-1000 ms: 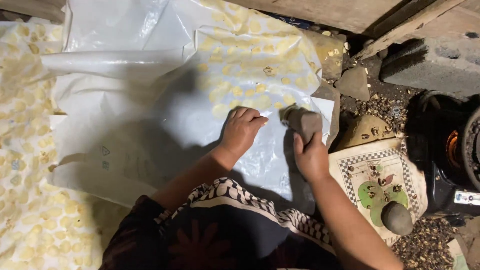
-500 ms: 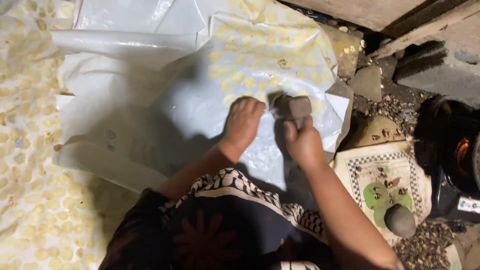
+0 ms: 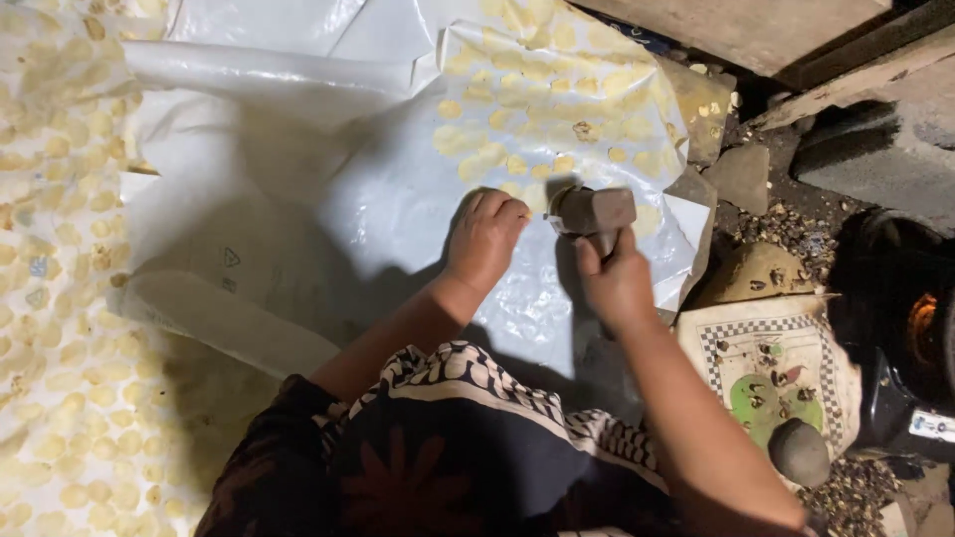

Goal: The person uses a hammer to crush yellow cassava slices on a white plastic sheet. They then transfer the crushed pieces to a mortar and grind them with a stone pestle. The person repeatedly moves between crushing the slices and grinding the mixture.

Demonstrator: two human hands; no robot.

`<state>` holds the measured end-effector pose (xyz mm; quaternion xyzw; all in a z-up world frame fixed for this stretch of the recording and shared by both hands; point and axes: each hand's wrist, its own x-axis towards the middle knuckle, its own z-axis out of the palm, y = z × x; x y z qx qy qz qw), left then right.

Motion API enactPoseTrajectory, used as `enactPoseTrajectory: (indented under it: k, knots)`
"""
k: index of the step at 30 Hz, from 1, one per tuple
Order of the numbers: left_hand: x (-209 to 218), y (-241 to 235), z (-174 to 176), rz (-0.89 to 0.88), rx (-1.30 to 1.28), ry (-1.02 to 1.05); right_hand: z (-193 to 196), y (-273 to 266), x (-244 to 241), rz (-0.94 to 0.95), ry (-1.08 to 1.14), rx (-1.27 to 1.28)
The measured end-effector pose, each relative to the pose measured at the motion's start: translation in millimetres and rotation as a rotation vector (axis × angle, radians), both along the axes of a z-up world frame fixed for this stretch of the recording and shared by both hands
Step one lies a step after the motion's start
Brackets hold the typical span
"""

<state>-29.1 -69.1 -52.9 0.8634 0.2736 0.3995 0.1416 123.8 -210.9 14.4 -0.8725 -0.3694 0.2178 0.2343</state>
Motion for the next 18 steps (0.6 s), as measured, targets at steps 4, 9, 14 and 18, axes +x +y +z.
enactPoseTrajectory:
  k: [4,9,14,18]
  knots:
    - [9,-18,-7,-0.005,-0.132,0.068,60,-2,3,-0.007,0.005,-0.046]
    - [13,-25,7,0.075,-0.088,0.13,104,-25,-6,-0.002,-0.15,0.393]
    - [-12,-13,1,0.128,0.029,0.153,-23,-20,-19,-0.061,-0.234,0.024]
    - [-23,-9,-3,0.153,-0.009,0.199,-7,-13,-27,0.115,-0.043,-0.051]
